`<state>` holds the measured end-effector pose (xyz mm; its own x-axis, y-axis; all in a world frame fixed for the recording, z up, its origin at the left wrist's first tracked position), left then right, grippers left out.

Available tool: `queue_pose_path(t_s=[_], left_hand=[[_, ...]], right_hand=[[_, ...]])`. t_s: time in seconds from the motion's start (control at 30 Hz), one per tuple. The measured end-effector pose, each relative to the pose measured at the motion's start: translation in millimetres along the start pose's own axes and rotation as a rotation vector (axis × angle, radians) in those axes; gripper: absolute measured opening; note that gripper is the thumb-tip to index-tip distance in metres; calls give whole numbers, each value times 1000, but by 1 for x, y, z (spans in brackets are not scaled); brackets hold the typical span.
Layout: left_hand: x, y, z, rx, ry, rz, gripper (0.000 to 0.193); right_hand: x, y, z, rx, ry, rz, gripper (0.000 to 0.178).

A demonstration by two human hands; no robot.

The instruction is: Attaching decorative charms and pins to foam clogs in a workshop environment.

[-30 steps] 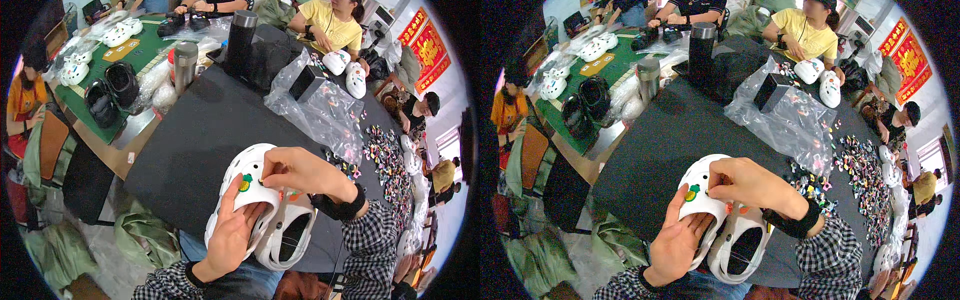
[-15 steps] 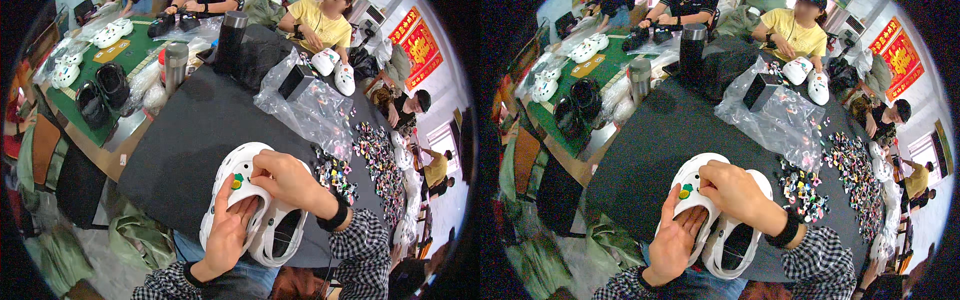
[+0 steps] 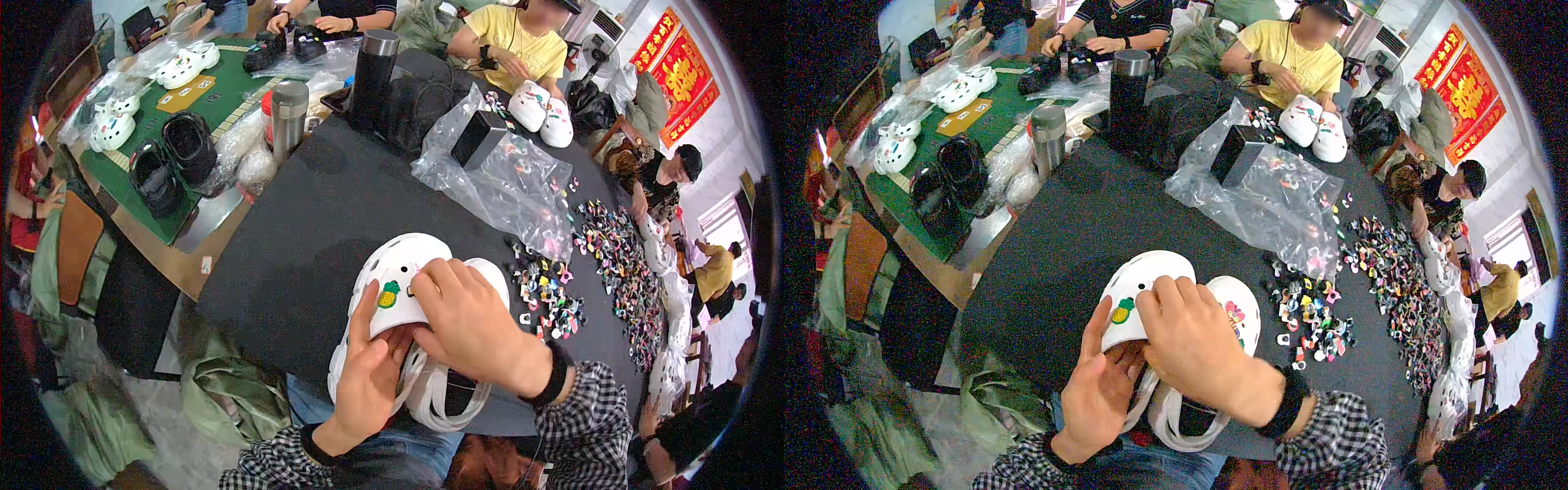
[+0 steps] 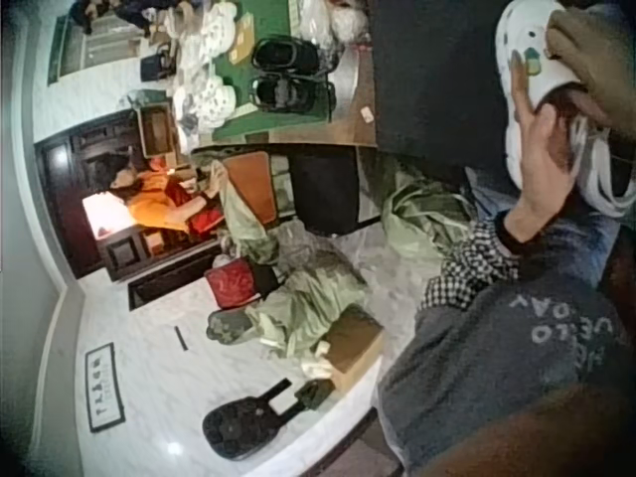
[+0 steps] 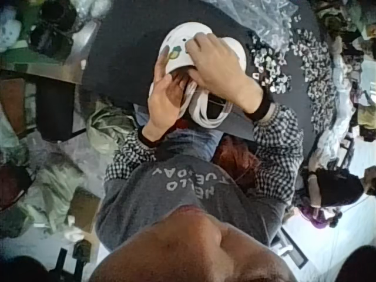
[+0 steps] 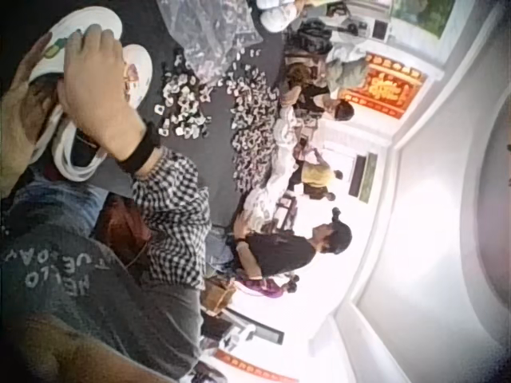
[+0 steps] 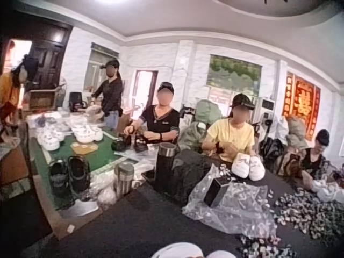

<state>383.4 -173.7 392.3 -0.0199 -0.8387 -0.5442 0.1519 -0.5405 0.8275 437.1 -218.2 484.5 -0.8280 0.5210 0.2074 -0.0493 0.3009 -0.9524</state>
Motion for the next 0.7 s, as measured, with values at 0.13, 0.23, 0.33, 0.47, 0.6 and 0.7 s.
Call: queue_pose_path(t_s=[0.13,0.23,0.33,0.47,0.6,0.7], left_hand=[[-2,0,-1,-15,35,-20,79],[0,-3,1,-36,27,-50,80],[1,-4,1,-41,16,-83,79],[0,-4,2,-51,36,-114,80],[-1,-3,-1,-30,52,-146,82],[0,-2,-1,-12,52,-165,84]], right_hand=[[11,5,-1,-16,59,334,18],[13,10,-7,32,91,453,16],[14,14,-12,74,107,539,15],[10,13,-11,48,81,475,19],[5,11,-8,-8,16,290,17],[3,14,-6,-25,27,281,14]])
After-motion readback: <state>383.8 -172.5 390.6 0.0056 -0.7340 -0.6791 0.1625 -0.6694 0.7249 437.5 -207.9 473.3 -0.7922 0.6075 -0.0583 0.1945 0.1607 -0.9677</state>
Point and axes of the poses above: each hand's wrist, its own z-axis away from the middle knuckle, its own y-axis out of the palm, x = y × z, the point moved 10 cm from there along -z, towards the middle knuckle, and after that the axes turned 5 degrees about -z, right-handed, at the moved point
